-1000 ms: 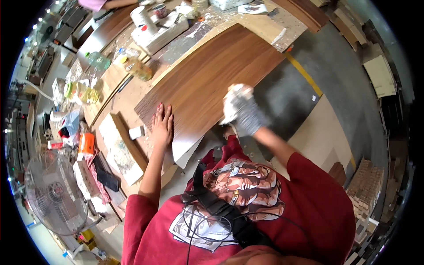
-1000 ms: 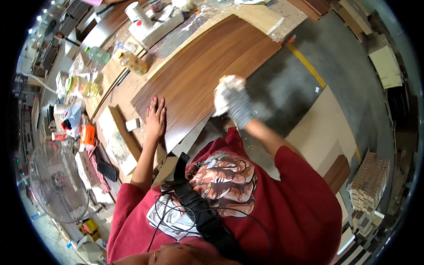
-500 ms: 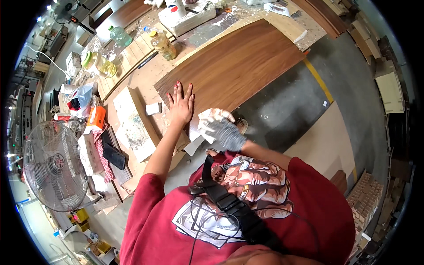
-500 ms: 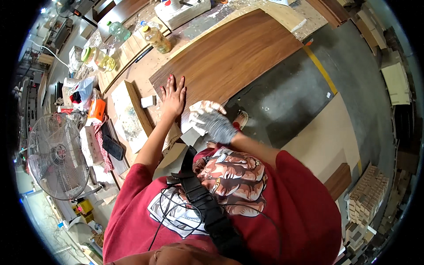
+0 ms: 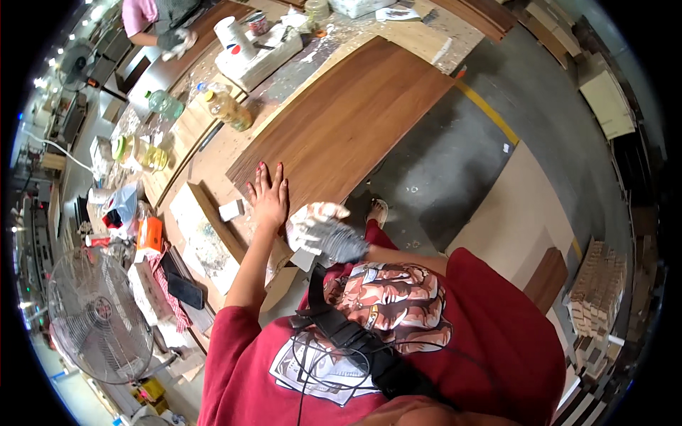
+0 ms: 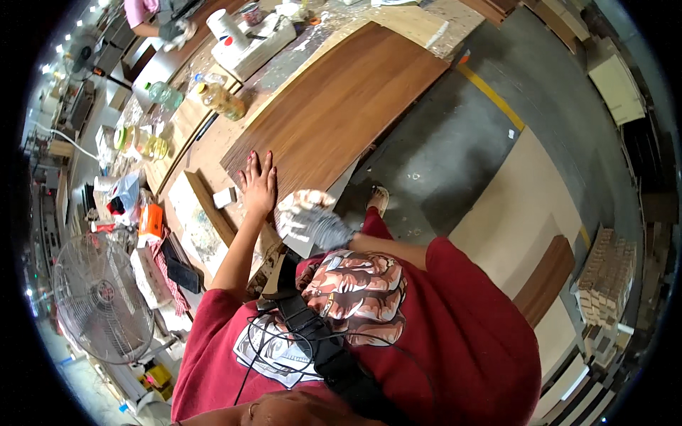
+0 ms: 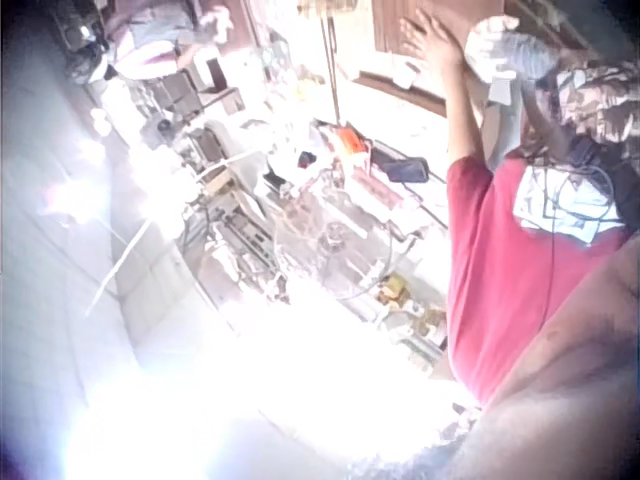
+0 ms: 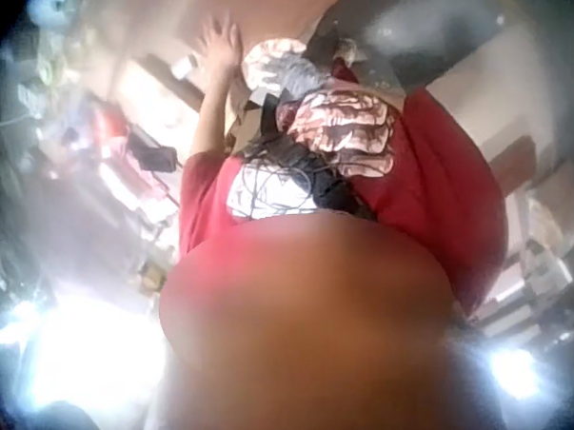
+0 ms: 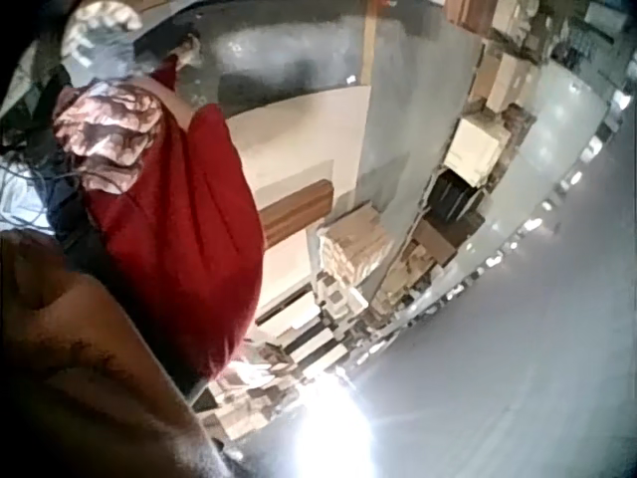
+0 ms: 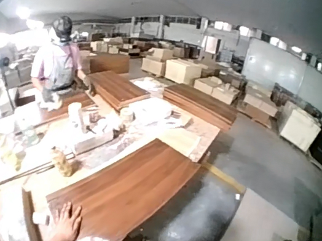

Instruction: The person wipes a wood panel using a cloth, occasionally applying liquid from a bottle and moving small wood pieces on the workbench.

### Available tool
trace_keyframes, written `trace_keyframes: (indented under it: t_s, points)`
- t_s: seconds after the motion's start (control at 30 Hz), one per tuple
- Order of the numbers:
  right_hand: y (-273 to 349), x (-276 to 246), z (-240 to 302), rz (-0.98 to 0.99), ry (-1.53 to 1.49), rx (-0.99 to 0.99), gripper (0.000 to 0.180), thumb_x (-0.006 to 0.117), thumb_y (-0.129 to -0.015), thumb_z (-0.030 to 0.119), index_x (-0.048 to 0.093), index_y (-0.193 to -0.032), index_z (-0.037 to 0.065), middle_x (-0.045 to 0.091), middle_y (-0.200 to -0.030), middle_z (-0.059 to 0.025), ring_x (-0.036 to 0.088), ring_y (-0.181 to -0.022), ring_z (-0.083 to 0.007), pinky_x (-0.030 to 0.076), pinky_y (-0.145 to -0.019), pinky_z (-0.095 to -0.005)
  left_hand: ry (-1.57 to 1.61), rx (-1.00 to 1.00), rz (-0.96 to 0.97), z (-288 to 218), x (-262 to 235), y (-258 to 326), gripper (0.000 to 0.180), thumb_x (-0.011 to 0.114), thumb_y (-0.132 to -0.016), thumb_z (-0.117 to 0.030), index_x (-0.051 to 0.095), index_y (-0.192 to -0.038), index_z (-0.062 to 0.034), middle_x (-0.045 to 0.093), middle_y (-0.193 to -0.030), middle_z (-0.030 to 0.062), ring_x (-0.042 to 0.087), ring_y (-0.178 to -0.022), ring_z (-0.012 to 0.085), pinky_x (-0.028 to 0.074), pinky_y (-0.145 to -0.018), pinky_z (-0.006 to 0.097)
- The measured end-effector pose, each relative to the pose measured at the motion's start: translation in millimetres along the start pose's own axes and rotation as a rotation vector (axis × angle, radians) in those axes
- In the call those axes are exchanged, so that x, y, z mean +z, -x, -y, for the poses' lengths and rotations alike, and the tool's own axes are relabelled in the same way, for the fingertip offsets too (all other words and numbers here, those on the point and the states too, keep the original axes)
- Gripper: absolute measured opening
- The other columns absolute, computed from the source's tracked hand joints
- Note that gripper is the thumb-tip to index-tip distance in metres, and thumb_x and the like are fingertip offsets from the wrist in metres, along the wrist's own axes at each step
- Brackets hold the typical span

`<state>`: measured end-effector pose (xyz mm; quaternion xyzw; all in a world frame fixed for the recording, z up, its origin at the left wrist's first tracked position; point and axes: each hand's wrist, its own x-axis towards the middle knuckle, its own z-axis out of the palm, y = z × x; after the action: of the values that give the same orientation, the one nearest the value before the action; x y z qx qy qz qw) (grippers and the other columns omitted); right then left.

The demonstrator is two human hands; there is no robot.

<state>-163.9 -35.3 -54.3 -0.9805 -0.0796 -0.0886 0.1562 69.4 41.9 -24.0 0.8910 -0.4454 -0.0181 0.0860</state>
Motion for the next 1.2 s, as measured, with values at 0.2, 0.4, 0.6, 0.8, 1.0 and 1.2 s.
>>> trace_keyframes:
  t_s: [0.2,0.4,0.6,0.8,1.0,1.2]
  points:
    - [56,-81,-161,-0.047,0.39,0.474,0.045,0.045,-0.097,0.02,0.054,-0.141,0.021,0.042,-0.155,-0.0099,0.04,-0.144,-0.0291,0.032,-0.12,-0.0444,-0.02,0.006,0.035,2,-4,2,0.054,0.031,-0.11,-0.045,0.029,-0.163,-0.0317,0.018,-0.171,0.0133,0.018,-0.157,0.0325,0.009,-0.126,0.057]
    - [65,-75,-188,-0.26,0.465,0.668,0.039,0.055,-0.091,0.024,0.06,-0.128,0.015,0.048,-0.146,-0.0164,0.044,-0.138,-0.0367,0.036,-0.113,-0.0545,0.013,0.042,0.021,-9,-6,-8,0.054,0.031,-0.11,-0.046,0.033,-0.162,-0.0302,0.017,-0.171,0.0141,0.018,-0.157,0.0339,0.008,-0.126,0.058]
    - [48,-86,-169,0.108,0.511,0.313,0.052,0.047,-0.095,0.033,0.053,-0.144,0.019,0.034,-0.164,-0.0137,0.031,-0.151,-0.0359,0.019,-0.126,-0.0534,0.0,0.001,0.047,-1,-14,6,0.052,0.031,-0.111,-0.041,0.036,-0.161,-0.0271,0.017,-0.171,0.0153,0.017,-0.157,0.0332,0.007,-0.126,0.057]
    - [124,-117,-342,0.073,0.58,0.707,0.06,0.054,-0.095,0.038,0.044,-0.151,0.019,0.03,-0.166,-0.0088,0.03,-0.151,-0.0304,0.026,-0.123,-0.0547,0.011,0.051,0.056,-19,-26,-8,0.052,0.033,-0.11,-0.038,0.036,-0.161,-0.0253,0.017,-0.171,0.0152,0.016,-0.157,0.0329,0.007,-0.126,0.055]
    - [72,-77,-230,0.195,0.845,0.671,0.059,0.044,-0.098,0.024,0.037,-0.156,0.019,0.029,-0.165,-0.0096,0.027,-0.152,-0.0313,0.025,-0.124,-0.0486,0.019,-0.009,0.092,-22,-27,-7,0.053,0.034,-0.109,-0.036,0.039,-0.16,-0.0224,0.017,-0.171,0.0152,0.015,-0.158,0.0328,0.005,-0.127,0.053]
    - [94,-127,-230,0.086,0.596,0.512,0.057,0.043,-0.098,0.028,0.042,-0.154,0.019,0.028,-0.167,-0.0072,0.023,-0.155,-0.0249,0.018,-0.128,-0.0421,0.043,-0.021,0.122,-23,-30,-9,0.054,0.035,-0.108,-0.037,0.038,-0.16,-0.0223,0.018,-0.17,0.0167,0.015,-0.158,0.033,0.005,-0.127,0.053]
